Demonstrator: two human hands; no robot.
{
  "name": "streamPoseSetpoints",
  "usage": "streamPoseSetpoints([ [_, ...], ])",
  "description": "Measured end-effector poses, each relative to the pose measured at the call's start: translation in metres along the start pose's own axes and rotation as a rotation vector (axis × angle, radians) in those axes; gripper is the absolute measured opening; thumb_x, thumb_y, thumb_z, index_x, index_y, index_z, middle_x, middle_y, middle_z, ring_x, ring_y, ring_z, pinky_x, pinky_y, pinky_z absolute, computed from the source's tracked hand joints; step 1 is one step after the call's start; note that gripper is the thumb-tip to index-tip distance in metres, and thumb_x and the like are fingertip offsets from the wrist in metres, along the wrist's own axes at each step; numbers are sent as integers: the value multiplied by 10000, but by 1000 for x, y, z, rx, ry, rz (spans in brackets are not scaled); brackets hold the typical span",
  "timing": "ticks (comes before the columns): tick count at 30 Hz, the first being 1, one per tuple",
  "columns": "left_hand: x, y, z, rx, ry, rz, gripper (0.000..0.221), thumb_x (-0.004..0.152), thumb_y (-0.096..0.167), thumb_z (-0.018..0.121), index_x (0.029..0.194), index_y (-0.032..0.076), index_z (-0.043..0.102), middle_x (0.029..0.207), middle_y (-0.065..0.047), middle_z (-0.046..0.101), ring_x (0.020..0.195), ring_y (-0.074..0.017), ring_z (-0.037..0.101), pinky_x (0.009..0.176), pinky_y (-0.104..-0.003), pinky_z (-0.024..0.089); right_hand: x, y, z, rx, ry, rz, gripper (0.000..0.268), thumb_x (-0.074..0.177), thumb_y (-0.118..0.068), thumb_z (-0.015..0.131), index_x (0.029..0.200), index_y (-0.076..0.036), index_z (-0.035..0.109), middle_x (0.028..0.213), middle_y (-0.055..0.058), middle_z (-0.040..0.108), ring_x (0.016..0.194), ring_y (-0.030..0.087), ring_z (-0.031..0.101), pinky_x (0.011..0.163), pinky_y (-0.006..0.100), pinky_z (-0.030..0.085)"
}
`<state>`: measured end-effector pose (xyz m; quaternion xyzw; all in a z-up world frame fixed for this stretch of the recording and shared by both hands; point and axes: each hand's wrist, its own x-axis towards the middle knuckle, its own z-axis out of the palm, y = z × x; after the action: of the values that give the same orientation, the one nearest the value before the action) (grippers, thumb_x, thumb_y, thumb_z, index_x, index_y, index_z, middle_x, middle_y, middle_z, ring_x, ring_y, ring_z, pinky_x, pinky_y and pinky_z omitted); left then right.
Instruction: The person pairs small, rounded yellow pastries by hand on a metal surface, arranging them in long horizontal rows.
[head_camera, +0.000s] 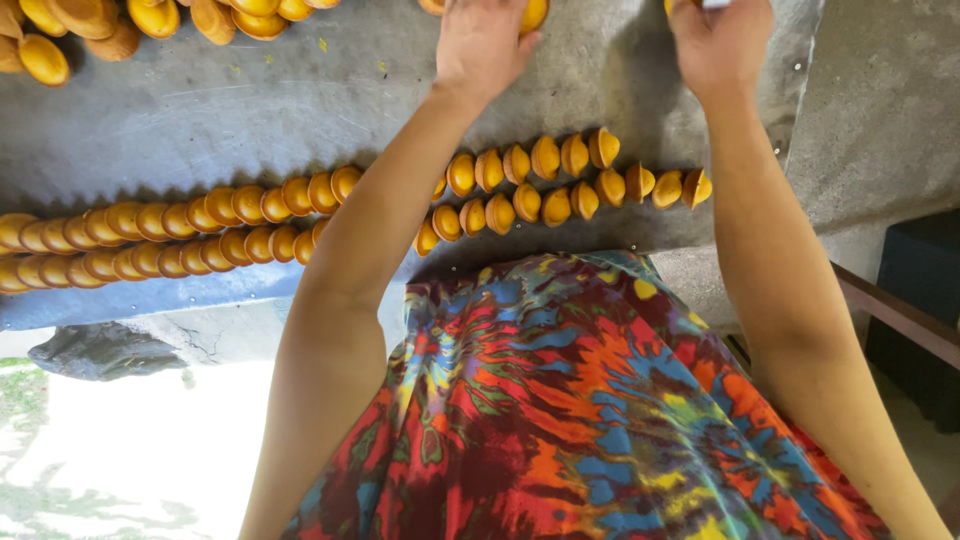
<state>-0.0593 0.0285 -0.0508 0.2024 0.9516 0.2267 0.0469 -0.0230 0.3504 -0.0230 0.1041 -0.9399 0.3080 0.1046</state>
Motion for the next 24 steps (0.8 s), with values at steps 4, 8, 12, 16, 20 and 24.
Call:
streamPoseSetpoints([
  [4, -16, 43, -10, -336, 42, -42, 586, 823, 331, 875, 1298, 150, 582, 1238, -155, 616, 1146, -357, 613, 956, -455, 513, -24, -17, -34, 27, 11, 268, 309, 960, -1, 673, 1263, -23, 617, 1125, 115, 749, 887, 255, 732, 791, 388, 559],
  [8, -25, 104, -8, -680, 24, 167, 733, 721, 256, 929, 1329, 184, 526, 1295, -111, 625, 1214, -364, 585, 1038, -429, 473, -19, -59, -54, -128, 135, 22, 428, 835, 84, 611, 1255, 5, 596, 1228, 221, 622, 1069, 353, 620, 851, 421, 562],
  [12, -34, 132, 4, -682, -210, 166, 728, 739, 287, 912, 1343, 182, 520, 1245, -72, 673, 1208, -329, 610, 1028, -439, 487, -25, -90, -57, -292, -34, -143, 392, 844, -16, 827, 1190, -59, 647, 1114, 175, 678, 1028, 364, 591, 818, 495, 503],
  [16, -40, 138, 14, -573, -326, 75, 715, 743, 311, 904, 1338, 174, 530, 1166, -77, 692, 1159, -329, 614, 1014, -474, 469, -46, -71, -65, -188, -59, 25, 351, 915, -51, 860, 1214, -3, 684, 1150, 160, 685, 1024, 355, 668, 860, 455, 549],
  [20, -43, 138, 16, -590, -341, 53, 691, 762, 321, 893, 1332, 163, 534, 1218, -44, 703, 1158, -311, 628, 1026, -471, 466, -74, -65, -73, 59, -225, 298, 350, 951, -103, 815, 1262, 3, 694, 1209, 161, 711, 967, 258, 754, 829, 350, 606],
  [24, -46, 138, 8, -571, -334, 46, 699, 755, 343, 901, 1327, 168, 541, 1248, -60, 687, 1178, -320, 614, 1041, -473, 455, -84, -82, -68, 155, -337, 386, 368, 969, -193, 832, 1239, 21, 704, 1145, 177, 716, 929, 237, 758, 784, 318, 596],
])
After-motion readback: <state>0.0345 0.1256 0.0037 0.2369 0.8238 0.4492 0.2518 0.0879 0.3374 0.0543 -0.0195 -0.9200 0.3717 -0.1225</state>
